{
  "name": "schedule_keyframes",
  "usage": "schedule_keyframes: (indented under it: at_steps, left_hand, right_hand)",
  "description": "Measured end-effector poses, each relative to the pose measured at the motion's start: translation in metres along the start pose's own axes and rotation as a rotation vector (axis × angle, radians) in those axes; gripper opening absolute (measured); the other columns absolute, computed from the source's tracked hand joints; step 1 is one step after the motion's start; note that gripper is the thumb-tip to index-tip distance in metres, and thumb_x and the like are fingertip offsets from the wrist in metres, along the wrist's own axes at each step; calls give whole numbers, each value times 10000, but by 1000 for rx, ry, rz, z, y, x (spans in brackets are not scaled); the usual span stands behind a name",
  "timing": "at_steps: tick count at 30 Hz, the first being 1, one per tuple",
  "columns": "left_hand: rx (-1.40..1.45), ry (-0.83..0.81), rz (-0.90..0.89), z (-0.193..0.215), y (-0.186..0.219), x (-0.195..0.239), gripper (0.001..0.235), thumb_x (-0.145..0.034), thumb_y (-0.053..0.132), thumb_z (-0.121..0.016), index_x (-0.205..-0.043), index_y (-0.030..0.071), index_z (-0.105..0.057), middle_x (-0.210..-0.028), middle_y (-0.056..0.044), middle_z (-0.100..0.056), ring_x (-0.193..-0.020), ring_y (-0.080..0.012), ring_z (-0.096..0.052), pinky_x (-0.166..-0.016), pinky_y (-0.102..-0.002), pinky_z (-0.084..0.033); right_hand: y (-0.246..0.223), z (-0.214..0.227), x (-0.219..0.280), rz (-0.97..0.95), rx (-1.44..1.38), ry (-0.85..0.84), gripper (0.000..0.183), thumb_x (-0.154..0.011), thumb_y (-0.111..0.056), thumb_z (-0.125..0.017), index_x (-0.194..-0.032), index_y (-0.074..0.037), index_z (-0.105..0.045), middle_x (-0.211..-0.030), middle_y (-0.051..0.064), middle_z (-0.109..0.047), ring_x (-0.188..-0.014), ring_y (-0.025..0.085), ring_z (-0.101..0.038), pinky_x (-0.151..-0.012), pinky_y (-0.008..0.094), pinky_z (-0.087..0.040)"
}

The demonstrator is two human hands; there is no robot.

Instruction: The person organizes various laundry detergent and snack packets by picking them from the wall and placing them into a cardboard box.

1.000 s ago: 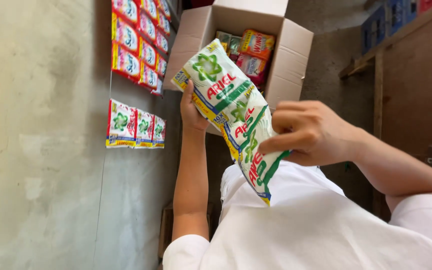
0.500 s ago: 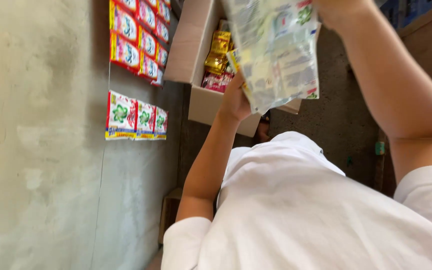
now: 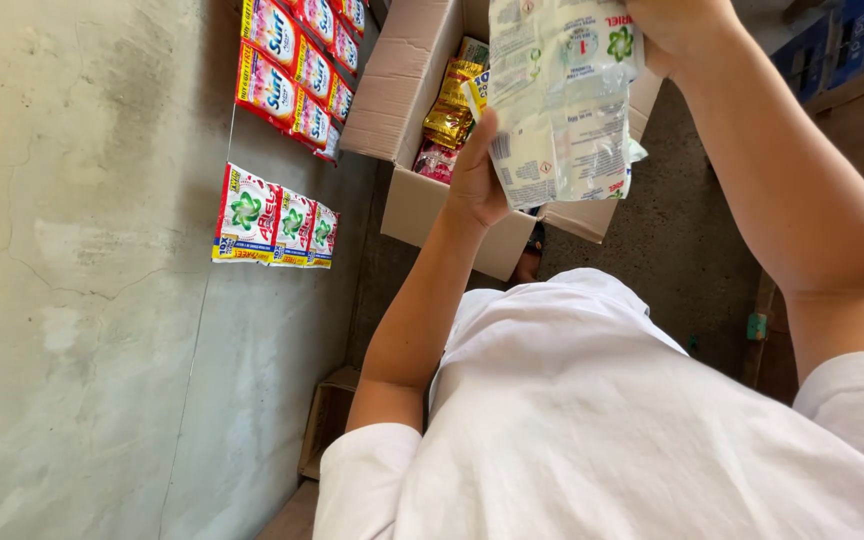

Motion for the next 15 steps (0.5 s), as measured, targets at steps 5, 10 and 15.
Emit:
schedule_keyframes:
  at_steps: [5, 10, 15]
  left_hand:
    - [-129, 129, -55, -11, 13, 0, 771, -1013, 558, -663, -1540, 37, -450, -1425, -167, -603, -1271, -297, -628, -1067, -476, -551]
    - [6, 39, -102, -7, 30, -4, 673, -915, 481, -722, -1378, 25, -544, -1265, -162, -689, -1145, -298, -693, -971, -469, -599]
    - [-230, 199, -266, 13, 93, -10, 347, -943, 58, -762, -1243, -58, -630, -1092, -174, -730, -966, -258, -735, -894, -386, -623]
  right_hand:
    - [-11, -6, 30, 137, -150, -106, 215, -1134, -199, -662, -1071, 5, -642, -1070, 132, -773, -988, 236, -805, -879, 376, -659]
    - [-89, -27, 115, 681, 227, -379, 197, -959, -4, -702, -1141, 12, -629, -1121, 156, -702, -1017, 245, -727, -899, 397, -633]
    - [-107, -60, 191, 850, 149, -901, 101, -875, -11, -684, -950, -73, -655, -1044, 81, -756, -1067, 240, -768, -1008, 451, -621]
Point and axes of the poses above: each hand's wrist, its own x-axis away from the middle knuckle, its own z-axis out of the back of the hand, y = z × x, the point moved 5 cm from there along -x, towards the middle knuckle
